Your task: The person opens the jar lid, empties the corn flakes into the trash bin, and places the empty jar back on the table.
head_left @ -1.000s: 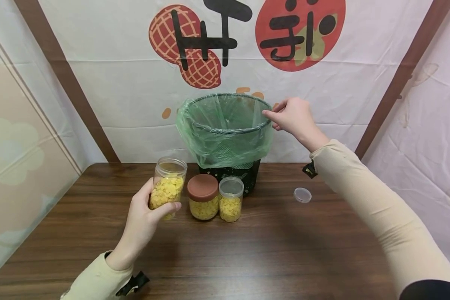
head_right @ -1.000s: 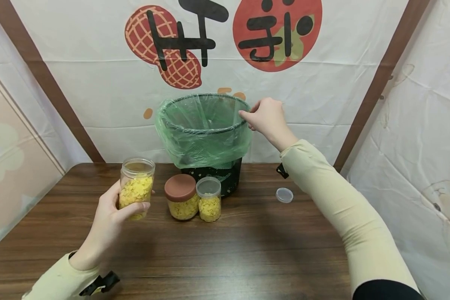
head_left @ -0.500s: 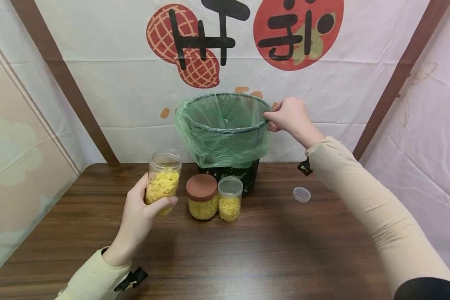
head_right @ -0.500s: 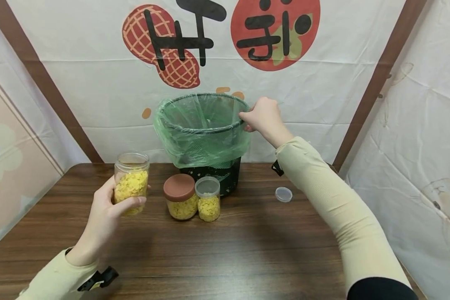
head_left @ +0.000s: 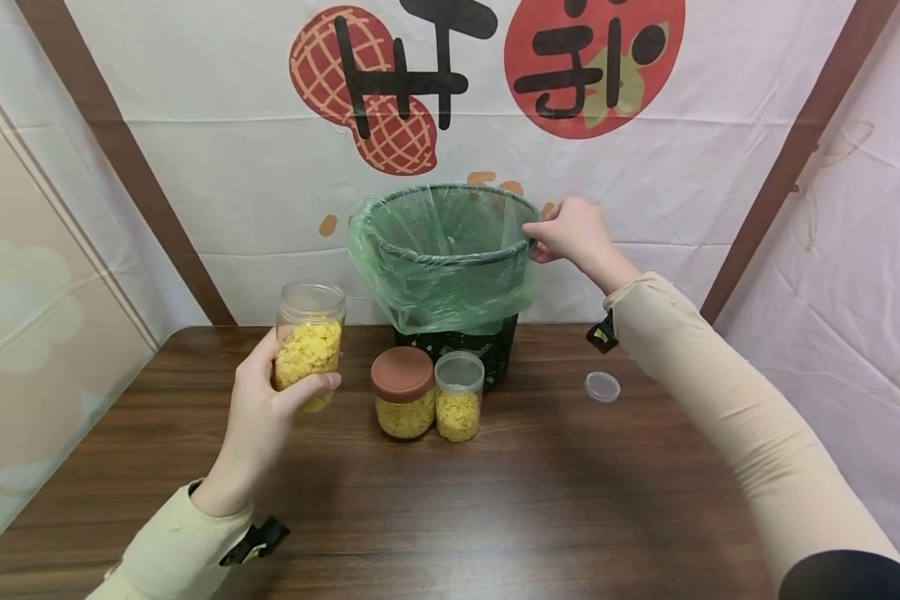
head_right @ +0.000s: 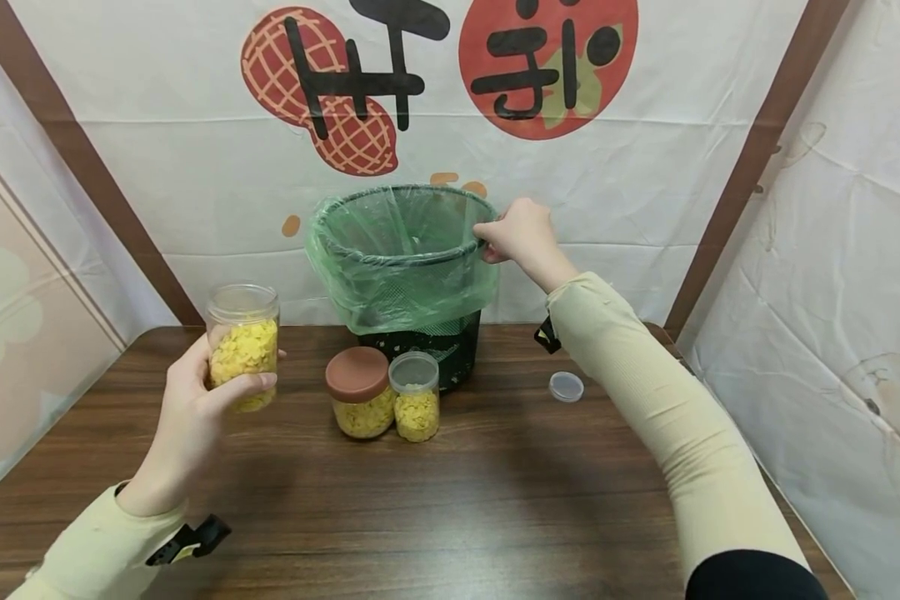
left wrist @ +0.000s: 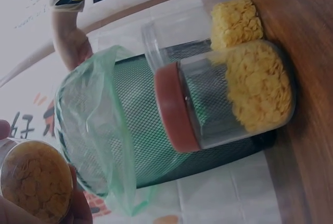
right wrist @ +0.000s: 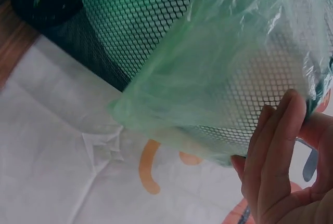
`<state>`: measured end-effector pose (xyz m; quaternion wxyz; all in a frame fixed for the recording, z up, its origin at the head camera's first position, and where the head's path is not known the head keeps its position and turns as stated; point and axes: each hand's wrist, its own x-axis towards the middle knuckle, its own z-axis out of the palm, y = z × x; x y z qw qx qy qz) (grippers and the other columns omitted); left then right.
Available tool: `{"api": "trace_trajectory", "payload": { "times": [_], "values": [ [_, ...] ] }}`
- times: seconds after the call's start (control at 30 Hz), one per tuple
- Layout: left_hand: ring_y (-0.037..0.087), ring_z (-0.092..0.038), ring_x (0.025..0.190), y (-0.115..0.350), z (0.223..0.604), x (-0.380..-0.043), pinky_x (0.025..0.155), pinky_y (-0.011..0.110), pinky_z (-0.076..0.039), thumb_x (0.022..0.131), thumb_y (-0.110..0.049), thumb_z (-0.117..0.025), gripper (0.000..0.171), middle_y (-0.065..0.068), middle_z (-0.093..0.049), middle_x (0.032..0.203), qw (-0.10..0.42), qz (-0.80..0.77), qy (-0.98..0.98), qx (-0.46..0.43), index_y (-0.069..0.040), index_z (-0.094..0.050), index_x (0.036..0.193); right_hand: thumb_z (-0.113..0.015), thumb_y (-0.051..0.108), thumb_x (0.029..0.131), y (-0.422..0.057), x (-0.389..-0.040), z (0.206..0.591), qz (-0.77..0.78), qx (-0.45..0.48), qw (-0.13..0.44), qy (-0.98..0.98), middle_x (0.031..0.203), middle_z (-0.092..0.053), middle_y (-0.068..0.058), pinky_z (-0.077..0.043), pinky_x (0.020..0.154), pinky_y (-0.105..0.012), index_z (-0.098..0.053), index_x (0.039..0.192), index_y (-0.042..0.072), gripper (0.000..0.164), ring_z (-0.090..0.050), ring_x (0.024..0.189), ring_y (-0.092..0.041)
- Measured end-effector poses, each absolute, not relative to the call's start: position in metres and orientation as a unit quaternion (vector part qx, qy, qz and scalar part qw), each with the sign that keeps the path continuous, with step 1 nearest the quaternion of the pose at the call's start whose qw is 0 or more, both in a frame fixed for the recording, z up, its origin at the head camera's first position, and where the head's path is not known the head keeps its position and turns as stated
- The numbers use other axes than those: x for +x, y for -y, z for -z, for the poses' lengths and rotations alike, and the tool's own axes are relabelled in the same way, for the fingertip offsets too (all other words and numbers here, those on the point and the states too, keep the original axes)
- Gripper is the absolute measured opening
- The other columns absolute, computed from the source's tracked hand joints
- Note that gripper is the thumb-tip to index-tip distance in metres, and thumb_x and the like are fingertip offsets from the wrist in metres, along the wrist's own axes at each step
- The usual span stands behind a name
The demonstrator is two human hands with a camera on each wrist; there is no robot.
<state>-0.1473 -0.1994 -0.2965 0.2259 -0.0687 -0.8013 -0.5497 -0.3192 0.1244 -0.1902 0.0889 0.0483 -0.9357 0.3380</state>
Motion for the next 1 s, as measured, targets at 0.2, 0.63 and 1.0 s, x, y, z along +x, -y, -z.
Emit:
{"api": "trace_trajectory", "payload": {
  "times": [0.2, 0.63, 1.0],
  "values": [
    [0.013, -0.058, 0.082, 0.2, 0.288, -0.147, 0.065, 0.022, -0.05, 0.077, -0.004, -0.071, 0.036, -0.001, -0.059, 0.095, 0.24, 0.543, 0.802, -0.068, -0.01, -0.058, 0.111, -0.059, 0.023, 0.084, -0.125, -0.323, 0.192, -0.365, 0.047, 0.075, 0.927, 0.046, -0.059, 0.004, -0.055, 0.059, -0.025, -0.054, 0.053, 0.01, 0.034, -0.067, 0.054, -0.013],
    [0.01, -0.057, 0.075, 0.209, 0.242, -0.17, 0.06, 0.022, -0.05, 0.079, -0.013, -0.073, 0.029, -0.003, -0.058, 0.09, 0.239, 0.517, 0.819, -0.069, -0.013, -0.058, 0.104, -0.059, 0.022, 0.085, -0.126, -0.325, 0.195, -0.378, 0.056, 0.083, 0.921, 0.047, -0.06, 0.003, -0.057, 0.066, -0.03, -0.052, 0.054, 0.01, 0.034, -0.065, 0.05, -0.009],
    [0.011, -0.053, 0.08, 0.212, 0.21, -0.207, 0.061, 0.021, -0.047, 0.076, -0.023, -0.078, 0.039, -0.005, -0.058, 0.094, 0.232, 0.493, 0.837, -0.054, -0.012, -0.06, 0.11, -0.059, 0.02, 0.085, -0.124, -0.326, 0.196, -0.391, 0.056, 0.079, 0.915, 0.047, -0.06, 0.003, -0.057, 0.064, -0.029, -0.048, 0.054, 0.01, 0.035, -0.065, 0.05, -0.009]
  ]
}}
